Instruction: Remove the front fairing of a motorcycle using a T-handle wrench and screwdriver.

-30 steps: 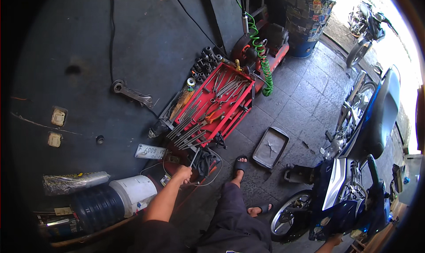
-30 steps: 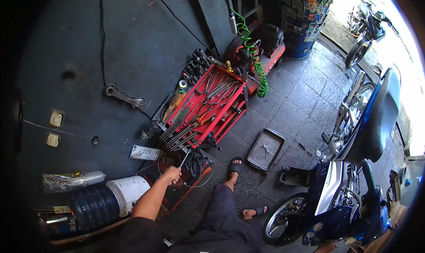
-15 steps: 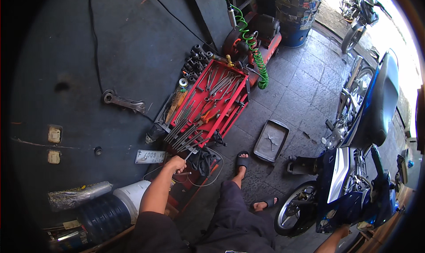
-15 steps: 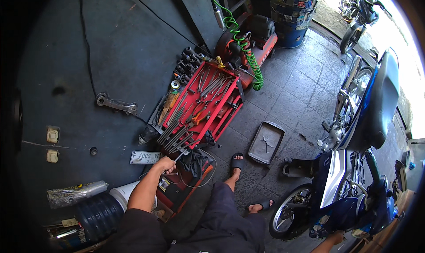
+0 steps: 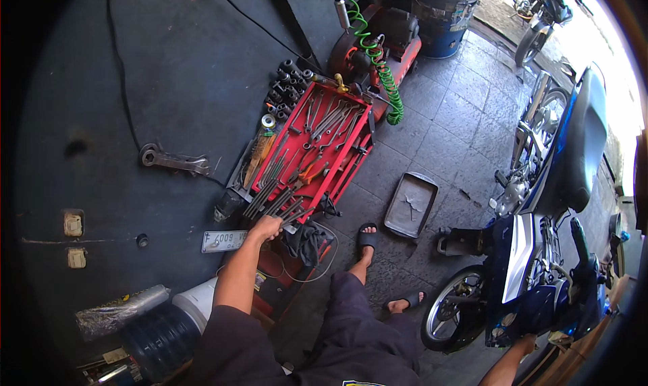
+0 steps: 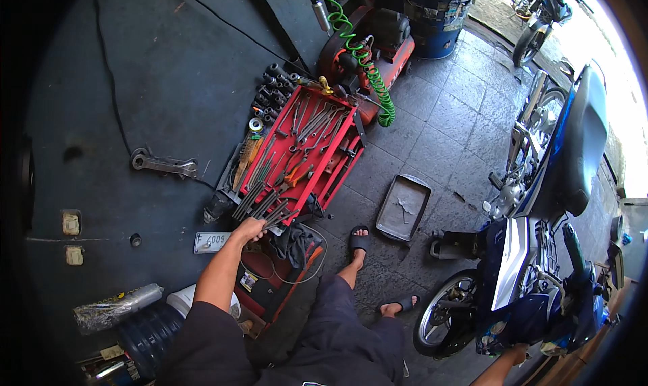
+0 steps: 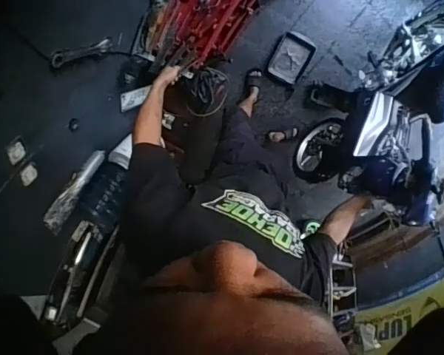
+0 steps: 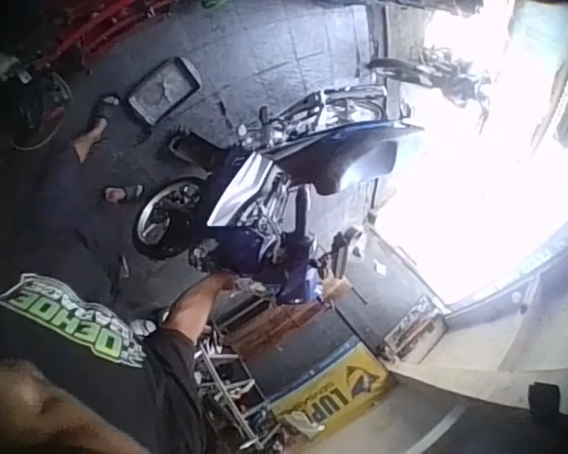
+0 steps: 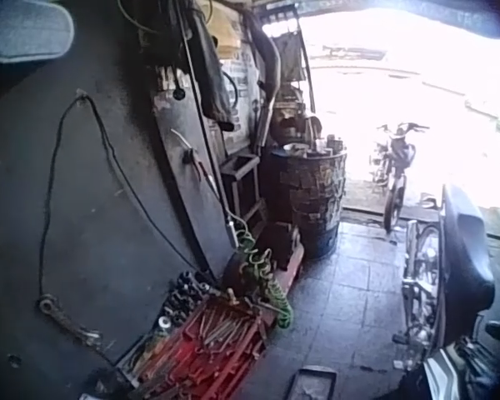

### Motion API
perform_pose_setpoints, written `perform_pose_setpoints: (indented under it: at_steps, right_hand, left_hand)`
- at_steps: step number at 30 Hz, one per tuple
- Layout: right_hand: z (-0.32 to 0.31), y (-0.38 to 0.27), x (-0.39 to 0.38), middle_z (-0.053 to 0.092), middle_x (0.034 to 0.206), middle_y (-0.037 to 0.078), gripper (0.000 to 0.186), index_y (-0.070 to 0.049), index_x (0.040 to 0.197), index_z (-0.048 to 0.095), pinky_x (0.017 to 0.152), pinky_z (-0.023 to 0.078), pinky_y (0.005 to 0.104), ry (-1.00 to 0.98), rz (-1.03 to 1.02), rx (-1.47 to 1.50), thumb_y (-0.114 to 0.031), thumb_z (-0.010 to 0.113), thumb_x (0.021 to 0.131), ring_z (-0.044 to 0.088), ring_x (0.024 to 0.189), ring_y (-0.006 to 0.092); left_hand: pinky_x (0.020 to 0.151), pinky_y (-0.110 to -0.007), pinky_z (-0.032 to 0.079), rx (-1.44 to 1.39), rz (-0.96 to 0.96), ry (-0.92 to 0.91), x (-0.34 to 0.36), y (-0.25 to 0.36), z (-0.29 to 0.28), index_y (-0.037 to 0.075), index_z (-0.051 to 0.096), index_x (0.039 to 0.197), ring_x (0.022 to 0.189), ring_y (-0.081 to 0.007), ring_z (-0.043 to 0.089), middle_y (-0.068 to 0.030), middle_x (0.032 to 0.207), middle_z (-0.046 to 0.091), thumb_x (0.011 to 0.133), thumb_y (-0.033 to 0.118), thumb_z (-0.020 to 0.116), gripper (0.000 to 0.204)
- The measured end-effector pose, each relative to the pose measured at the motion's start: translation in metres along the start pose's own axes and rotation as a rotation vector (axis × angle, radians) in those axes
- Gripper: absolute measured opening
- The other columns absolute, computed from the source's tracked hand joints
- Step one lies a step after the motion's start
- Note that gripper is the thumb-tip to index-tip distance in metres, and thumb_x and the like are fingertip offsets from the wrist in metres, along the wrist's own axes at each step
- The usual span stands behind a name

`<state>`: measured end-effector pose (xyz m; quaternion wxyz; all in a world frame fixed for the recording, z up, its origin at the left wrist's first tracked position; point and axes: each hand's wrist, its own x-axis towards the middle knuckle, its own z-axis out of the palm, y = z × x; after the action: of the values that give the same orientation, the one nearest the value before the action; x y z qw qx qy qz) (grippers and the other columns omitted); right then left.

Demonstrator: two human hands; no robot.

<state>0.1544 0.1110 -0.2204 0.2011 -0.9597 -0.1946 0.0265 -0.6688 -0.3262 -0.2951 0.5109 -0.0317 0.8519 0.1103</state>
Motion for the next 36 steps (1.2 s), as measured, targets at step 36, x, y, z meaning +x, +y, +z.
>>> perform_pose_setpoints:
  at_steps: [36]
  right_hand:
    - [-0.001, 0.006, -0.037, 0.068, 0.073, 0.019, 0.046, 0.008, 0.079, 0.066, 0.06, 0.051, 0.043, 0.137, -0.064, 0.293, -0.037, 0.06, 0.083, 0.067, 0.067, 0.0324]
  left_hand:
    - [0.085, -0.048, 0.048, 0.338, 0.01, 0.596, 0.013, 0.015, 0.086, 0.004, 0.066, 0.098, 0.101, -0.0388, 0.061, -0.0204, 0.104, 0.064, 0.083, 0.027, 0.066, 0.028]
